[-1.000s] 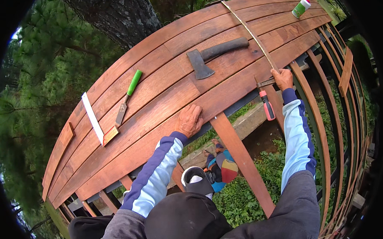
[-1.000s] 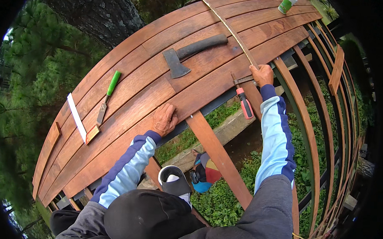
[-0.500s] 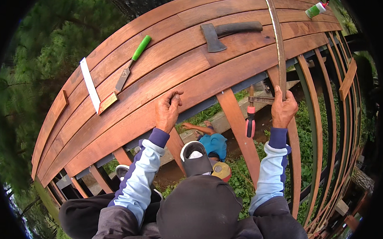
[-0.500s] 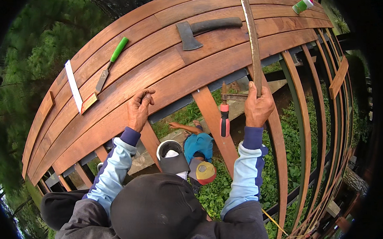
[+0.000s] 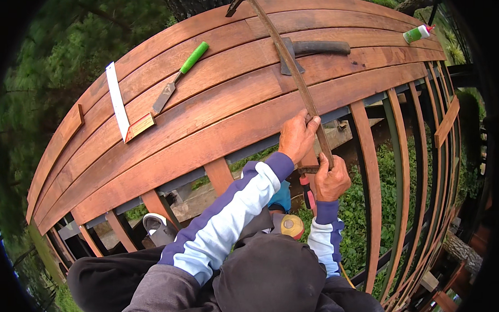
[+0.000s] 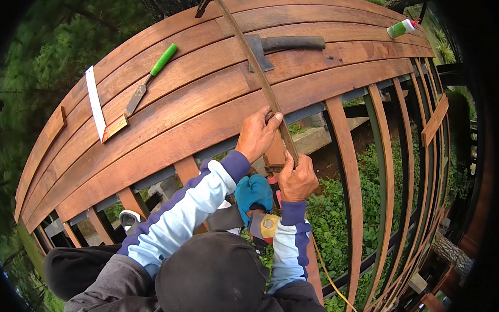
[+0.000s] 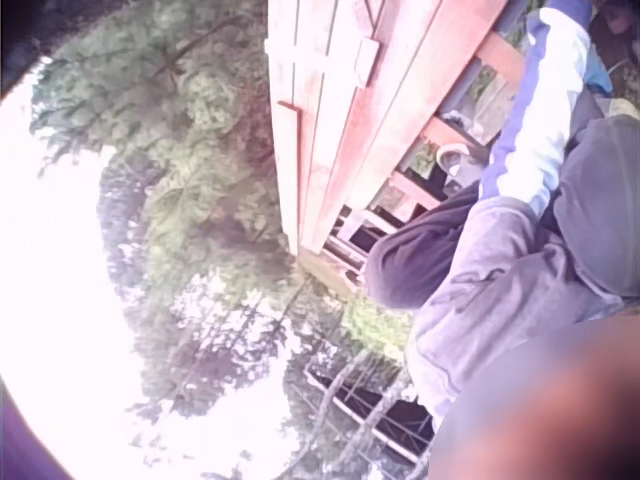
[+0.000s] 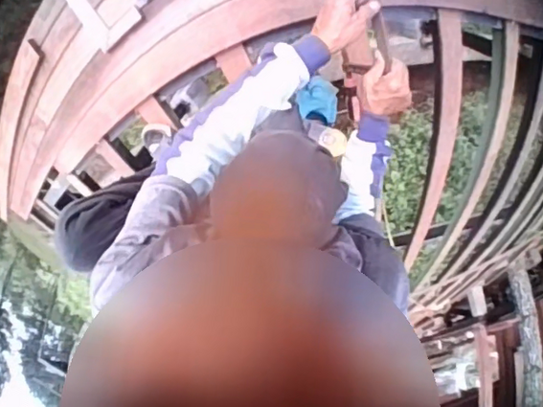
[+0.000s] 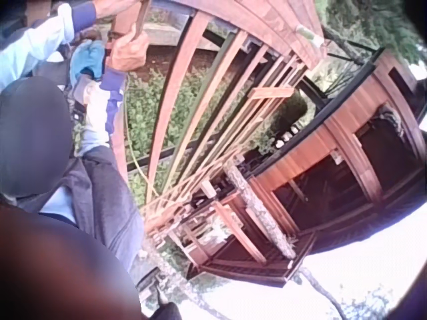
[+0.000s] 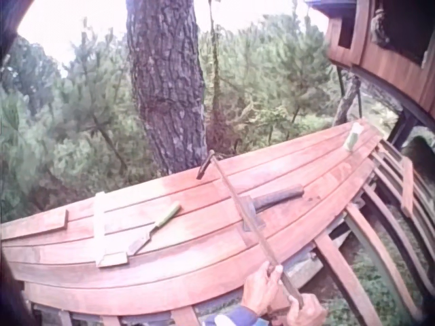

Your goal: The person assembles a curved wooden structure outdoors, using a hammer, chisel, and measuring tools. They position wooden planks, mark measurements, and secure components with nails while working on a partially built frame.

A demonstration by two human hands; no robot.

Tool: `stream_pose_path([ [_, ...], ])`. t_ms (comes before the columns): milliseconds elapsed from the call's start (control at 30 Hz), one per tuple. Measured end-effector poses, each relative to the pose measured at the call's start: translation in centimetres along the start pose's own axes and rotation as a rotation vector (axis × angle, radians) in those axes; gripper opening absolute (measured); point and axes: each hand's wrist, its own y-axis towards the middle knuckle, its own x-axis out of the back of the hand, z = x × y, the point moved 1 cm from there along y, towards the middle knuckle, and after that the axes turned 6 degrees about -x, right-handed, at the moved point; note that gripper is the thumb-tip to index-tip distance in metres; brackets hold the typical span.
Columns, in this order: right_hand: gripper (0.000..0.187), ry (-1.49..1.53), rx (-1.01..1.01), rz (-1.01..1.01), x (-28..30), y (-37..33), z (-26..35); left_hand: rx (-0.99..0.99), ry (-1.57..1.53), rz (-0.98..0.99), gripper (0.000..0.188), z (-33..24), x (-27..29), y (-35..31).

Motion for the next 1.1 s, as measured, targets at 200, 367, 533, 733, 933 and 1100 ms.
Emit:
stream_pose_path([
  [200, 0.02, -0.07, 0.068, -0.014, -0.7, 1.6, -0.3, -0.064, -0.307, -0.087, 0.038, 0.1, -1.4, 1.6],
  [367, 0.021, -0.079, 0.083, -0.063, -1.5, 3.0, 0.2, -0.056, -0.249, -0.082, 0.039, 0.5, -1.3, 3.6],
  [533, 0.022, -0.067, 0.063, -0.065, -3.2, 3.6, 1.6, -0.068, -0.308, -0.117, 0.031, 0.9, -0.1, 5.2],
  [733, 0.023, -0.09, 0.059, -0.093, -4.8, 4.8, 3.3, -0.113, -0.297, -0.189, 0.028, 1.8, 1.0, 7.7],
  [933, 0.023, -0.114, 0.1, -0.118, -5.0, 4.8, 4.5, -0.111, -0.333, -0.227, 0.027, 2.1, 1.6, 7.4],
  [1100, 0.021, -0.106, 0.097, -0.075, -5.3, 3.7, 4.2, -0.037, -0.309, -0.137, 0.023, 2.4, 2.9, 6.7],
])
